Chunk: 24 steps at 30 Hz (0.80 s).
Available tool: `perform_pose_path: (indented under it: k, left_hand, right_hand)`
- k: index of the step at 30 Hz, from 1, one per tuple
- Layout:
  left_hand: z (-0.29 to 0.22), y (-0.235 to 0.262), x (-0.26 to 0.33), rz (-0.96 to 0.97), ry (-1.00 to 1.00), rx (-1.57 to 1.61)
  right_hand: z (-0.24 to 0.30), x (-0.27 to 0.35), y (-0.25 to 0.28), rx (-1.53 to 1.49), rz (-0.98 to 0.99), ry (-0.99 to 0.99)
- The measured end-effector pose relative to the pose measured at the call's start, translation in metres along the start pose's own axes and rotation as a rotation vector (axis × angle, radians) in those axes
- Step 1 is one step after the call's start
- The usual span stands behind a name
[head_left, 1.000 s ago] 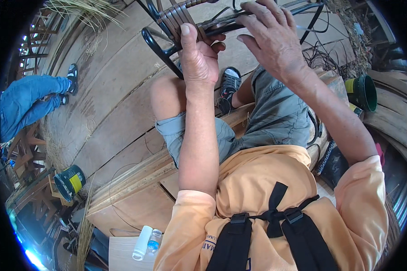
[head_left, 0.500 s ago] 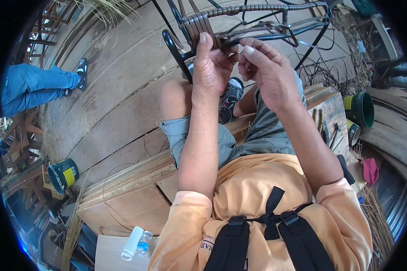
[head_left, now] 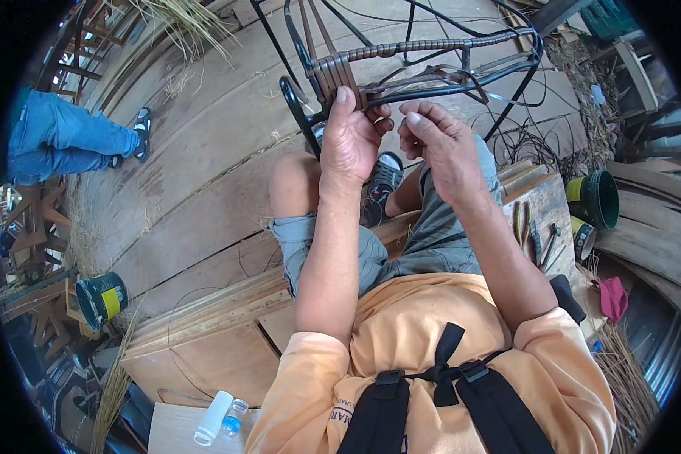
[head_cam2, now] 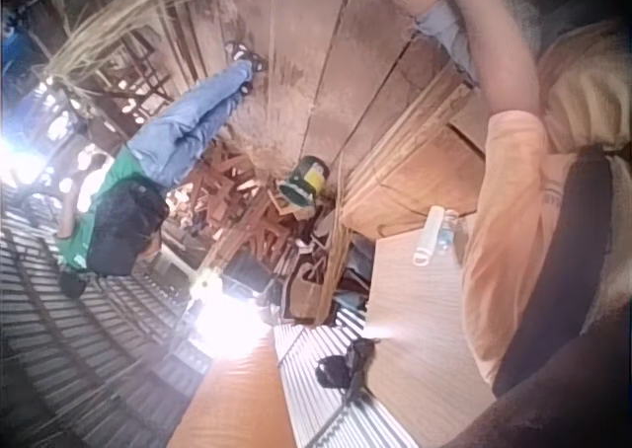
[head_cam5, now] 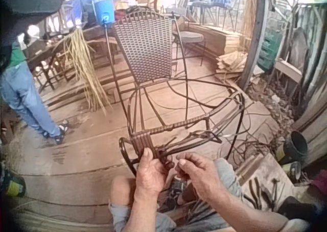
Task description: The person is weaving synthetic rattan strips around the base of a metal chair frame.
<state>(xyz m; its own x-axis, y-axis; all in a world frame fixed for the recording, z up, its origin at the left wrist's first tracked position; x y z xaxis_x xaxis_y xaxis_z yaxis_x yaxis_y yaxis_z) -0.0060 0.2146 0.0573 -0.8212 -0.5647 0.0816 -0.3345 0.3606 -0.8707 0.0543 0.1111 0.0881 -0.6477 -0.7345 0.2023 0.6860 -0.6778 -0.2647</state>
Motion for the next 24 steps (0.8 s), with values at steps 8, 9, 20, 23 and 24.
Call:
perform_pose_path:
  k: [8,9,20,23,24]
  left_hand:
    - [0.006,0.0,0.0,0.003,0.045,0.06]
    - [0.006,0.001,0.0,0.005,0.044,0.059]
    - [0.003,0.003,0.002,0.017,0.031,-0.002]
    - [0.005,0.006,0.002,0.035,0.015,0.019]
    - [0.004,0.004,0.004,0.051,0.011,0.045]
  right_hand:
    - [0.002,0.005,0.008,0.029,-0.044,0.004]
    - [0.002,0.005,0.007,0.039,-0.046,-0.001]
    - [0.023,0.005,0.01,0.23,-0.094,0.13]
    - [0.055,0.001,0.019,0.623,-0.196,0.443]
    - [0.067,0.002,0.021,0.805,-0.252,0.613]
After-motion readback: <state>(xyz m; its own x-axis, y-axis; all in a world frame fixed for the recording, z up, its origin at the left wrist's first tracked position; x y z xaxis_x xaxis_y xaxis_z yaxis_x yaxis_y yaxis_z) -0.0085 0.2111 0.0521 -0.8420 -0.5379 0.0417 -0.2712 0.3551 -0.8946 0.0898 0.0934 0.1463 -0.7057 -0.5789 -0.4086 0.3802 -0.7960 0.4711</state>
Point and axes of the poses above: each hand's wrist, its own x-axis away from the middle knuckle, its own y-axis out of the back of the hand, z = x × y, the point moved 7 cm from there along -x, towards the middle knuckle
